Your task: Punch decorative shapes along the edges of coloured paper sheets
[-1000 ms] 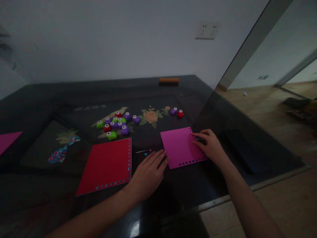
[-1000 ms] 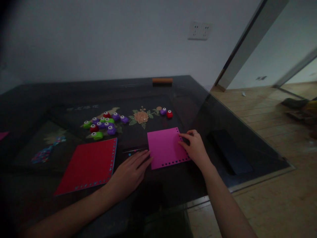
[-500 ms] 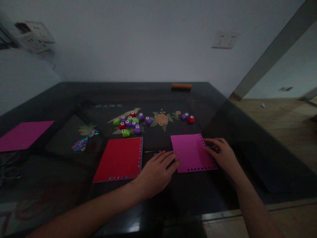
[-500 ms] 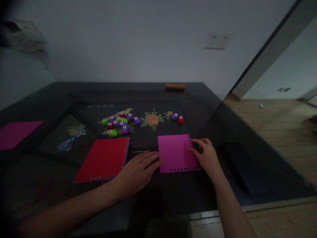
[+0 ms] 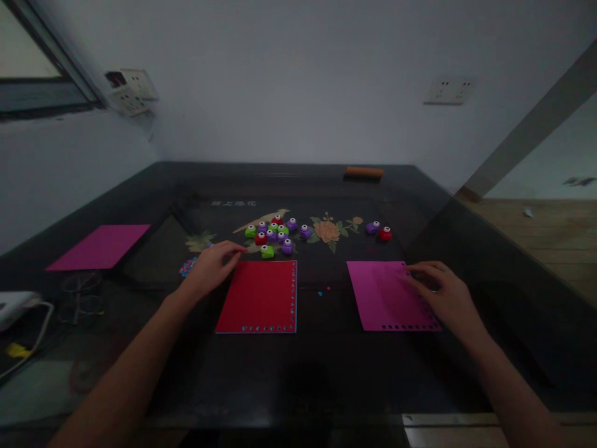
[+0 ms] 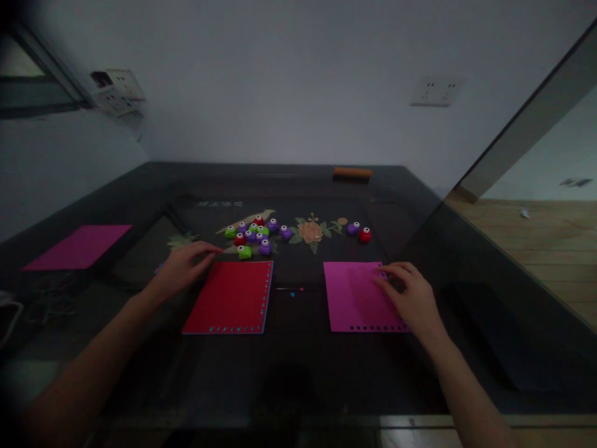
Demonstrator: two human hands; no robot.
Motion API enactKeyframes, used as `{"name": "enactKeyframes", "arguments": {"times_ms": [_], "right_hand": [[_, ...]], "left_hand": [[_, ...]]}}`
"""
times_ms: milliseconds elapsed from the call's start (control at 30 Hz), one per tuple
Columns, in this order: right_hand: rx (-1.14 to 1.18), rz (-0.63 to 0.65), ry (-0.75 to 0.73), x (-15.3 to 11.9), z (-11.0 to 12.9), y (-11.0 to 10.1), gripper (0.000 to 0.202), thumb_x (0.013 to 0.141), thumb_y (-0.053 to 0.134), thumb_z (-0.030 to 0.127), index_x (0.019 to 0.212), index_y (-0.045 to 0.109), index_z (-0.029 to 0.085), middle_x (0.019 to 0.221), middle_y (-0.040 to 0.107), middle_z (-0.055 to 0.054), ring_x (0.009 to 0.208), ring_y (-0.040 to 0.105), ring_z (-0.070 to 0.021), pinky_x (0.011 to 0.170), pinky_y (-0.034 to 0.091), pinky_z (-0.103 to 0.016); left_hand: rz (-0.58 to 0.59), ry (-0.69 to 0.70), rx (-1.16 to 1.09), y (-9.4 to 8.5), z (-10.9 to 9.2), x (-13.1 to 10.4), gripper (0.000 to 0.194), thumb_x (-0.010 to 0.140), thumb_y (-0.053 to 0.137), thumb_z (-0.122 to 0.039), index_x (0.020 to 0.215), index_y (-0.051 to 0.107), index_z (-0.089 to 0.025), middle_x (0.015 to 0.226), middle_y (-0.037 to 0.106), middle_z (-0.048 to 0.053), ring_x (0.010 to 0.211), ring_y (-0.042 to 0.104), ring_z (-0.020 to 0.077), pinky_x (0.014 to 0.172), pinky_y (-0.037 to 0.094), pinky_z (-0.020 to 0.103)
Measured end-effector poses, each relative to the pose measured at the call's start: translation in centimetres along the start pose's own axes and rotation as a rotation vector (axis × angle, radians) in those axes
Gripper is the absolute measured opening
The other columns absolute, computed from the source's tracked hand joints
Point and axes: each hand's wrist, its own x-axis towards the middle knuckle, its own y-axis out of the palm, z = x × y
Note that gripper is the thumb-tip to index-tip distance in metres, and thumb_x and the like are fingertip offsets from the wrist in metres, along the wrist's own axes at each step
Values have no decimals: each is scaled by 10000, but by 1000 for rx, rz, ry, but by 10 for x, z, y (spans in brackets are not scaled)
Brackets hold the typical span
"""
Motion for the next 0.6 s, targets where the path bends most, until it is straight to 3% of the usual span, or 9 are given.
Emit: {"name": "enactKeyframes", "arguments": {"times_ms": [167,333,433,600], "right_hand": [[86,166,-234,18,69,13,196,818,554,347,895,674,213,910,654,-68,874,601,-219,786,476,-369],[44,369,-481,37,137,58,163,842,540,222,939,670,215,968,661,-53,953,586,-198,841,459,-351],[-111,501,-579,47,157,90,193,848,551,246,995,663,191,998,656,-77,952,591,-215,829,466,-350],[-248,481,-609,48,167,118,514,796,603,438,1174,566,92,1085,596,-167,1018,545,-293,811,479,-405]], "left_hand": [[80,41,-8,-3,0,-1,278,881,409,-303,988,624,-162,1001,667,84,933,611,215,836,469,359],[133,52,-32,0,-1,-1,286,891,394,-319,997,614,-170,1008,650,81,951,597,213,853,458,364],[185,89,-51,6,-1,-3,322,888,412,-381,1047,602,-176,1052,616,84,994,569,219,887,439,370],[232,77,-33,12,0,-7,583,751,572,-569,1185,529,-182,1160,542,103,1084,502,258,940,396,396]]}}
